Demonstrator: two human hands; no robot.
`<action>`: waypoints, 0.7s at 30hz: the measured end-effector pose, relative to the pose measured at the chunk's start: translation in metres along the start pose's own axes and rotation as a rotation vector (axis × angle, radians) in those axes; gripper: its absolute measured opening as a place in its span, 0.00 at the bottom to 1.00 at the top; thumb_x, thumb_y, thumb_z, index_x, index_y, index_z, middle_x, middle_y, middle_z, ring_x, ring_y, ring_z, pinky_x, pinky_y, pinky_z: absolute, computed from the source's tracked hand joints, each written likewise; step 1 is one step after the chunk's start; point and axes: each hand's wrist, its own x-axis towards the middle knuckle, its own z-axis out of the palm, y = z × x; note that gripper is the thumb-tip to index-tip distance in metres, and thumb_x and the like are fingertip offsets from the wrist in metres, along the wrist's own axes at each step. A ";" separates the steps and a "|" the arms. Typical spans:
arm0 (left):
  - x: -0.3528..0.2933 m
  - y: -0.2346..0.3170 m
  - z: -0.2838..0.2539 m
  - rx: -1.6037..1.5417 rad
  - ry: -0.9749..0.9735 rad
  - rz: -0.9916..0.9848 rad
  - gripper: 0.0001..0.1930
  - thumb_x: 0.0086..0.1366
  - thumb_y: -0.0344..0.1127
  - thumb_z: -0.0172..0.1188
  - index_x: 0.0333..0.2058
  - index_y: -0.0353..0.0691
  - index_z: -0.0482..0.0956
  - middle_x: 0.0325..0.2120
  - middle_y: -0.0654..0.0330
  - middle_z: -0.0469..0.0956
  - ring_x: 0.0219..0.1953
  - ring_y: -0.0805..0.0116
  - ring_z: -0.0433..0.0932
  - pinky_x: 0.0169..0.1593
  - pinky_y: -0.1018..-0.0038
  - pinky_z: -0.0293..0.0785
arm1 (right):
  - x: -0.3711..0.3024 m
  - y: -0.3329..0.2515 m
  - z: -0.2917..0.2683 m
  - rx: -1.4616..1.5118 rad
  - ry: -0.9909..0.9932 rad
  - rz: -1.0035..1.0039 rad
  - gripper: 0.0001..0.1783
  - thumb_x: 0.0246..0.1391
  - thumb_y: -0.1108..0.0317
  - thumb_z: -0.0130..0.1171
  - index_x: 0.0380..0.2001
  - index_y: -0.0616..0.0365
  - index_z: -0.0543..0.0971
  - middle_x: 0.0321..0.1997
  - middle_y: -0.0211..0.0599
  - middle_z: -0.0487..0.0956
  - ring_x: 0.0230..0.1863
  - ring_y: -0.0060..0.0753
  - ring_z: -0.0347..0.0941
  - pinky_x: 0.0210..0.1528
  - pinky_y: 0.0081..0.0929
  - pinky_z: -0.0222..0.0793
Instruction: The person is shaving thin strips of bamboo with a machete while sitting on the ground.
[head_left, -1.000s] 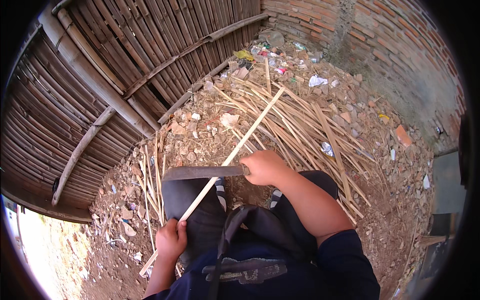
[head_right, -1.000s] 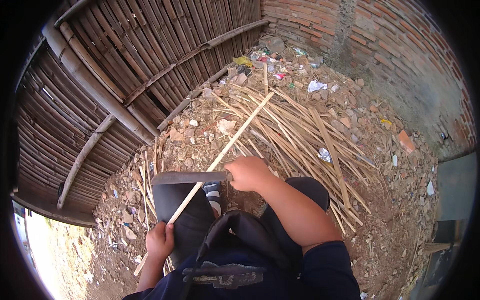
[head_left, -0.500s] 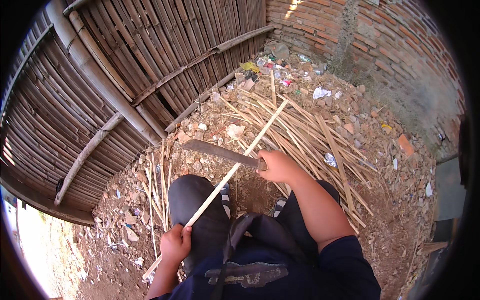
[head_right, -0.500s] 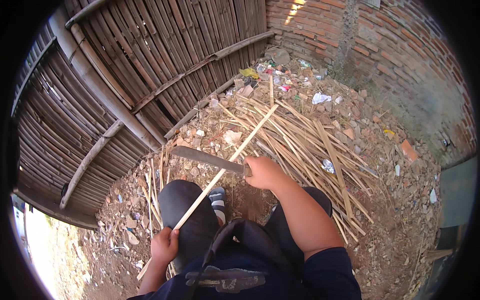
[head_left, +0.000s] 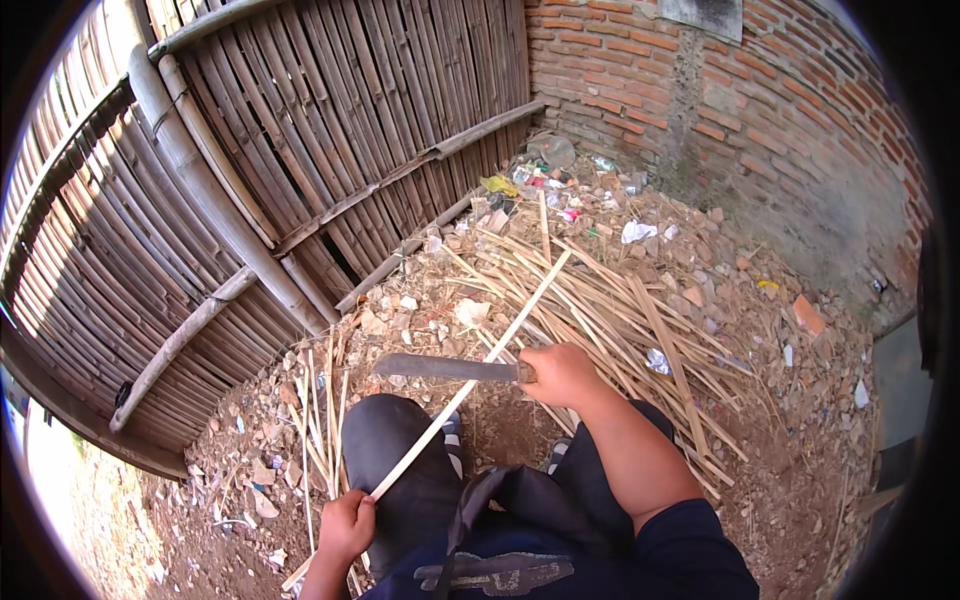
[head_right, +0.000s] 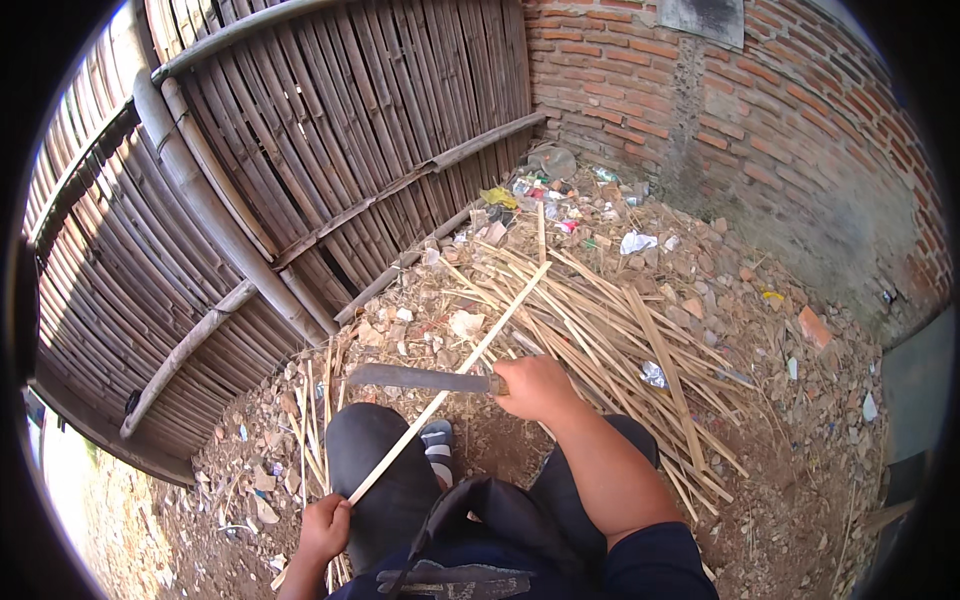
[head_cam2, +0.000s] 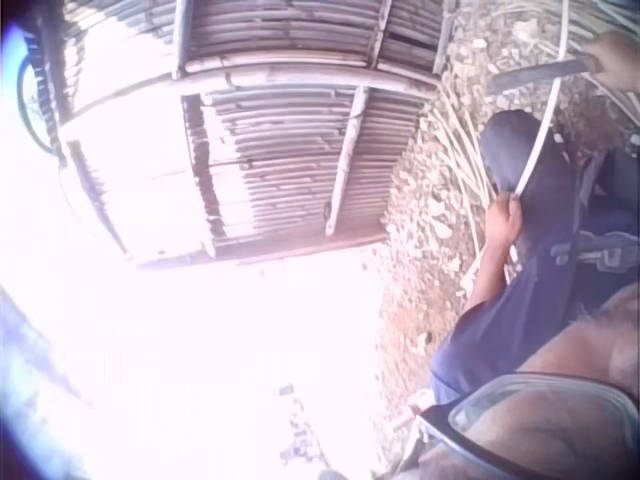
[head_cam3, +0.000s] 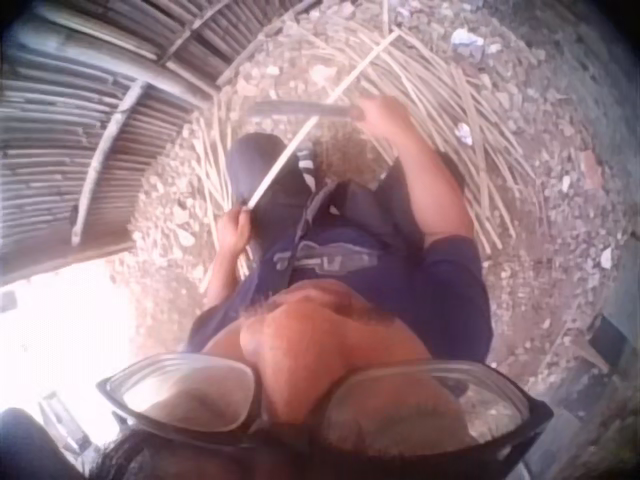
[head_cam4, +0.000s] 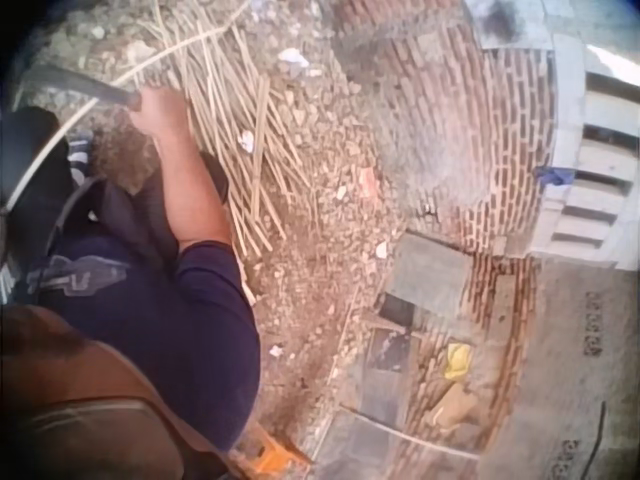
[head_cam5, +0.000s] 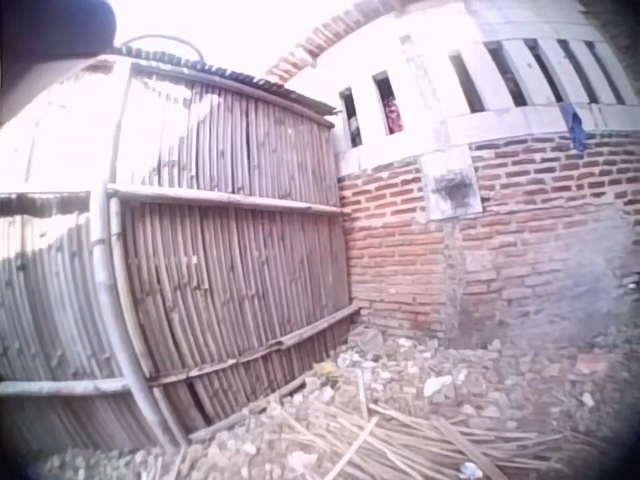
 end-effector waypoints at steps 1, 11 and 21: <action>0.000 0.002 -0.003 0.020 -0.029 -0.047 0.17 0.71 0.41 0.56 0.27 0.35 0.82 0.17 0.48 0.77 0.22 0.49 0.80 0.30 0.60 0.75 | 0.001 -0.001 -0.002 -0.008 -0.005 -0.004 0.14 0.46 0.56 0.70 0.28 0.52 0.80 0.24 0.43 0.82 0.31 0.53 0.81 0.35 0.49 0.75; -0.011 0.010 -0.013 0.338 0.016 -0.100 0.20 0.69 0.49 0.60 0.27 0.36 0.79 0.18 0.45 0.79 0.26 0.40 0.82 0.32 0.50 0.75 | -0.001 -0.004 -0.004 -0.037 -0.132 0.004 0.14 0.45 0.56 0.69 0.32 0.50 0.81 0.27 0.43 0.84 0.34 0.52 0.82 0.39 0.52 0.74; -0.018 -0.018 0.009 0.354 0.075 -0.012 0.22 0.70 0.49 0.59 0.21 0.40 0.70 0.15 0.44 0.76 0.20 0.38 0.78 0.26 0.47 0.72 | -0.004 -0.031 0.008 -0.054 -0.197 -0.114 0.14 0.45 0.60 0.68 0.35 0.50 0.81 0.29 0.45 0.84 0.35 0.53 0.82 0.39 0.49 0.76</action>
